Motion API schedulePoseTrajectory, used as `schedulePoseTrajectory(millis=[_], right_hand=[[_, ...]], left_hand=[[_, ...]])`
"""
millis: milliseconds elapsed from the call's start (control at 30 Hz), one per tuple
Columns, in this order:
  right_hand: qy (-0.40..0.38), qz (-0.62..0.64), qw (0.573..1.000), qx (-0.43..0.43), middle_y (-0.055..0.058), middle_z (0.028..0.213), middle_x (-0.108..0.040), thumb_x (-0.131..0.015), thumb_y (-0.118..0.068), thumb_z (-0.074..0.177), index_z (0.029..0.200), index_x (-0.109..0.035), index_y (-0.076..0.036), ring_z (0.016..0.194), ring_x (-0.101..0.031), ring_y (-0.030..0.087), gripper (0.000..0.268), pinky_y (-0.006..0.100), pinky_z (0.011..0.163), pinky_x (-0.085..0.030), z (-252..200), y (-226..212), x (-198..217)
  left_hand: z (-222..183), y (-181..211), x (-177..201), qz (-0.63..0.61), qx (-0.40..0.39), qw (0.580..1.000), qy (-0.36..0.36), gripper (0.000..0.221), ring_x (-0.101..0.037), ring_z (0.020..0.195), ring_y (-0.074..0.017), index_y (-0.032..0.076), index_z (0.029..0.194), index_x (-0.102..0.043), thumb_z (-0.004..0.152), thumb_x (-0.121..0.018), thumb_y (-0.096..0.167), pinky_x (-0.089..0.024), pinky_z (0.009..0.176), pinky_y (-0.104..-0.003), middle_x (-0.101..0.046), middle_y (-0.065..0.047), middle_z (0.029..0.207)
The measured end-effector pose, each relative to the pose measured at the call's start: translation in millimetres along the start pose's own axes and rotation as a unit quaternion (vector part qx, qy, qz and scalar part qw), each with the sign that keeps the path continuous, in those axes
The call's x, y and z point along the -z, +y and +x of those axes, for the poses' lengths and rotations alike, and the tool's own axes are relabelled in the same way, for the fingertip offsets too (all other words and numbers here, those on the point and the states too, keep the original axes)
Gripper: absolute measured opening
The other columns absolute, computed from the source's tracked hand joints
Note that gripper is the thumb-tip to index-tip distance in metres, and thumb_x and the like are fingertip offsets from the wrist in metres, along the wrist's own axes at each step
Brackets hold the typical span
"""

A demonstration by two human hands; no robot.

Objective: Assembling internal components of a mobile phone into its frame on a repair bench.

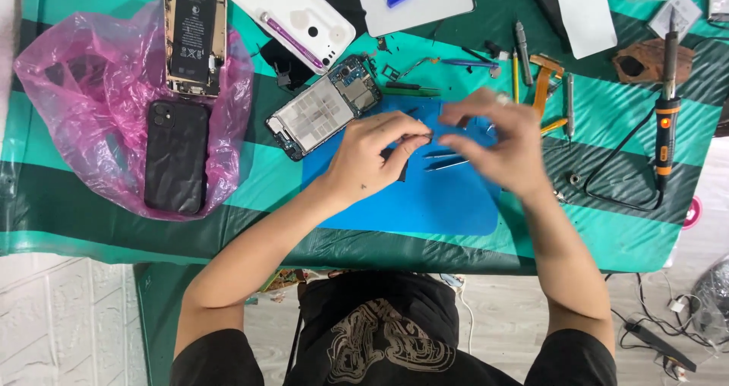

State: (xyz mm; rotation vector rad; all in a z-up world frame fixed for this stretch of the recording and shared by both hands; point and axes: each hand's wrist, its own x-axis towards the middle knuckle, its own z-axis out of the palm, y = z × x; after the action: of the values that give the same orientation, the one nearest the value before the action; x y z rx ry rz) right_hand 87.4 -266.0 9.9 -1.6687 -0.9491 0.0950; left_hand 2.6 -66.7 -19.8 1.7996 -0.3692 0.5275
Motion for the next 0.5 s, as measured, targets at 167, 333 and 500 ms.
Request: schedulePoseTrajectory(millis=[167, 333, 500], right_hand=[[0.013, -0.004, 1.000, 0.025, 0.016, 0.091, -0.074, -0.086, 0.002, 0.087, 0.098, -0.079, 0.001, 0.077, -0.070, 0.032, 0.013, 0.041, 0.074, -0.058, -10, 1, -15], [0.010, 0.003, 1.000, -0.001, 0.015, 0.088, -0.074, -0.082, 0.010, 0.085, 0.093, -0.077, 0.000, 0.075, -0.070, 0.030, 0.013, 0.040, 0.071, -0.058, -16, 8, -9], [0.057, 0.099, 0.992, -0.055, 0.024, 0.093, -0.073, -0.076, 0.020, 0.085, 0.094, -0.073, 0.008, 0.086, -0.074, 0.029, 0.015, 0.037, 0.080, -0.058, -22, 23, 14]], left_hand=[[-3, -9, 0, 0.043, -0.018, 0.999, -0.009, 0.010, -0.072, 0.076, -0.0217, 0.012, 0.105, -0.072, 0.107, -0.062, 0.012, -0.062, 0.070, -0.031, -0.072, -0.004, 0.084], [0, -7, 6, 0.027, -0.011, 0.999, -0.042, 0.011, -0.075, 0.078, -0.0233, 0.012, 0.107, -0.073, 0.106, -0.062, 0.011, -0.062, 0.073, -0.032, -0.075, -0.006, 0.088], [5, -1, 14, -0.075, 0.072, 0.993, -0.050, 0.014, -0.078, 0.083, -0.0200, 0.012, 0.108, -0.074, 0.107, -0.060, 0.009, -0.062, 0.077, -0.032, -0.079, -0.005, 0.093]])
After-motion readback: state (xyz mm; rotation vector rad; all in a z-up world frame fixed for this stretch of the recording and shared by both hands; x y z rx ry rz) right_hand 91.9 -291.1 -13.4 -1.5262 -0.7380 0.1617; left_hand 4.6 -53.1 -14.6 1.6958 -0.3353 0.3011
